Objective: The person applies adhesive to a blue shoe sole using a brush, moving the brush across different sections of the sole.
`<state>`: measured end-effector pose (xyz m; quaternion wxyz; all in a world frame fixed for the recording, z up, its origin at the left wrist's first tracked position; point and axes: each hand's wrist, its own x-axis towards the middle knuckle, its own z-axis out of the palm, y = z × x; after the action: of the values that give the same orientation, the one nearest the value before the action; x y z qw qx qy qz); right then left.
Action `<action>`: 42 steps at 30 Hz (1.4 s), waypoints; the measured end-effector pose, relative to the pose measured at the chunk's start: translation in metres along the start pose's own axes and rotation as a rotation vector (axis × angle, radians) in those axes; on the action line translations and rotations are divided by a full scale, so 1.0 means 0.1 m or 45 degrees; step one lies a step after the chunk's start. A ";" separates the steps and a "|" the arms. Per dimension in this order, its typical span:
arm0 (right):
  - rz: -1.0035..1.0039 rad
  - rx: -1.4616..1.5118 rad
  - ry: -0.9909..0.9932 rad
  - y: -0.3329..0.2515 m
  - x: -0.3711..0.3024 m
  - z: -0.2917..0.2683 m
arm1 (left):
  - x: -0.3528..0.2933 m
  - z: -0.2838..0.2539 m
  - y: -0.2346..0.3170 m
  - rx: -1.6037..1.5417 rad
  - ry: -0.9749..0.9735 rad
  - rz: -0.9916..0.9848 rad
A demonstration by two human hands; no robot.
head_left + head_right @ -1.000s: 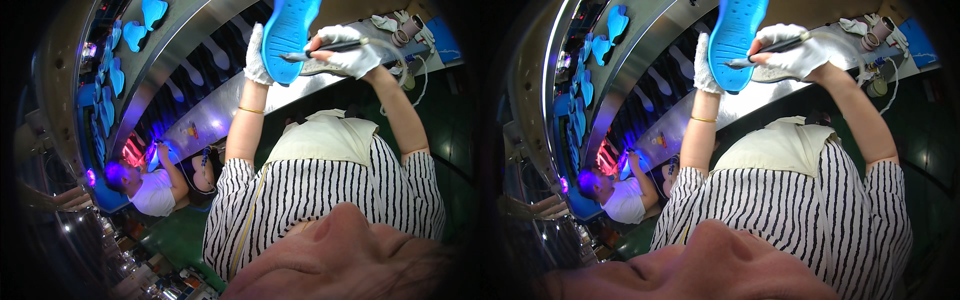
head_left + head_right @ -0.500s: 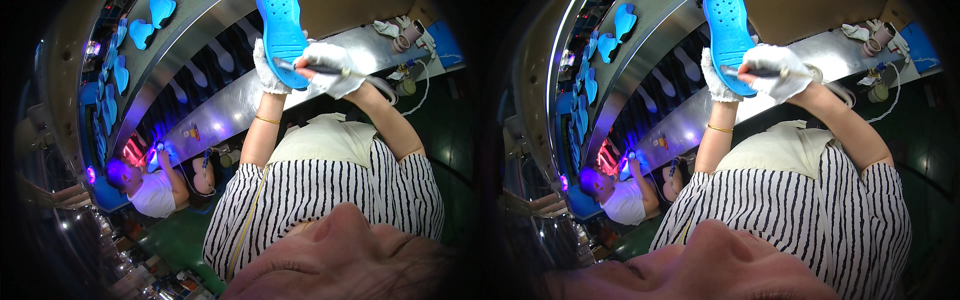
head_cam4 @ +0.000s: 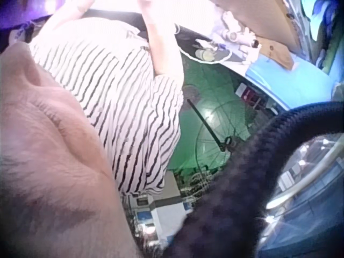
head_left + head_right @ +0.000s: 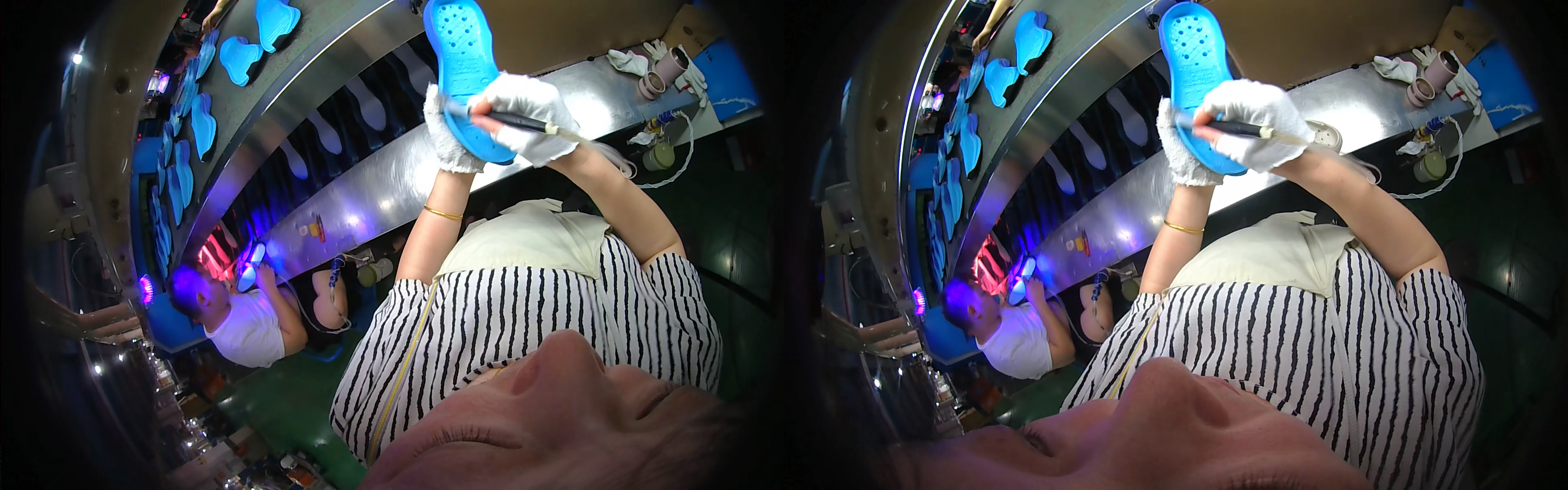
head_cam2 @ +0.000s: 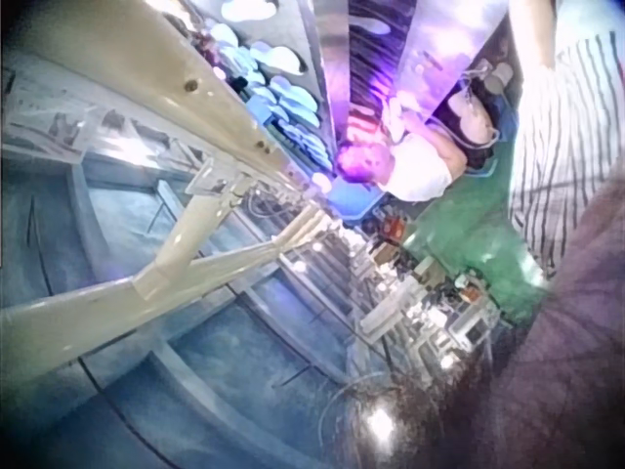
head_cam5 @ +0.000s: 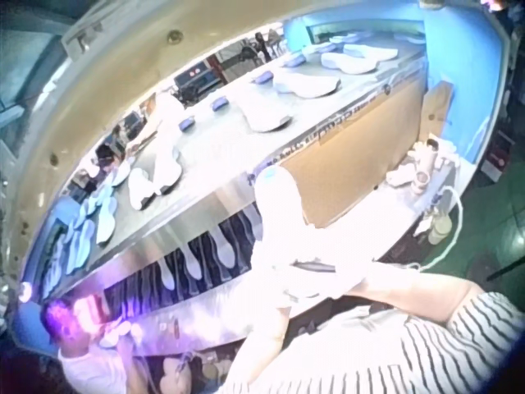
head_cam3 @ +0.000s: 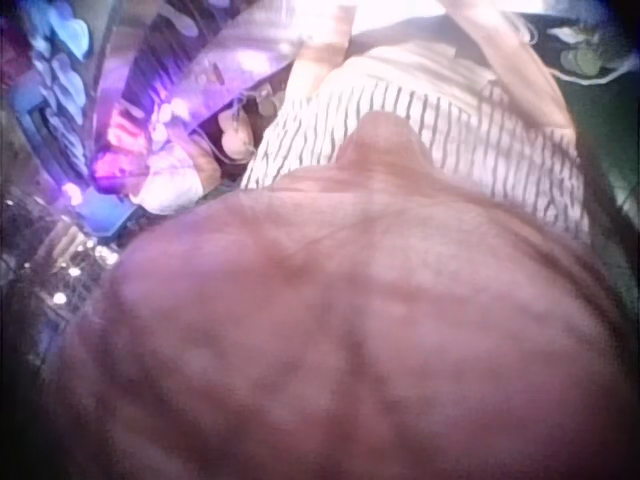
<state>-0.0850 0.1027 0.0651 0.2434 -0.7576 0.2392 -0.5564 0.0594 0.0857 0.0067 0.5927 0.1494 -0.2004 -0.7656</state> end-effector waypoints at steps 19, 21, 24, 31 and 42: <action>0.186 0.135 0.021 0.27 0.18 -0.38 | -0.17 0.05 0.33 0.242 -0.098 -0.071; 0.102 -0.046 -0.016 0.19 0.29 -0.43 | -0.16 0.02 0.35 0.300 -0.083 -0.066; -0.140 -0.248 -0.220 0.09 0.26 -0.41 | -0.11 0.02 0.45 0.350 -0.078 -0.006; -0.073 -0.120 -0.054 -0.07 0.21 -0.45 | 0.23 0.59 1.17 0.283 -0.355 0.068; 0.186 0.015 0.015 -0.19 -0.07 -0.51 | 1.11 0.76 1.41 0.235 -0.183 -0.183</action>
<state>-0.1337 0.1166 0.0860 0.2865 -0.7333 0.2920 -0.5431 0.1152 -0.0427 0.1423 0.5041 0.1621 -0.3009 -0.7931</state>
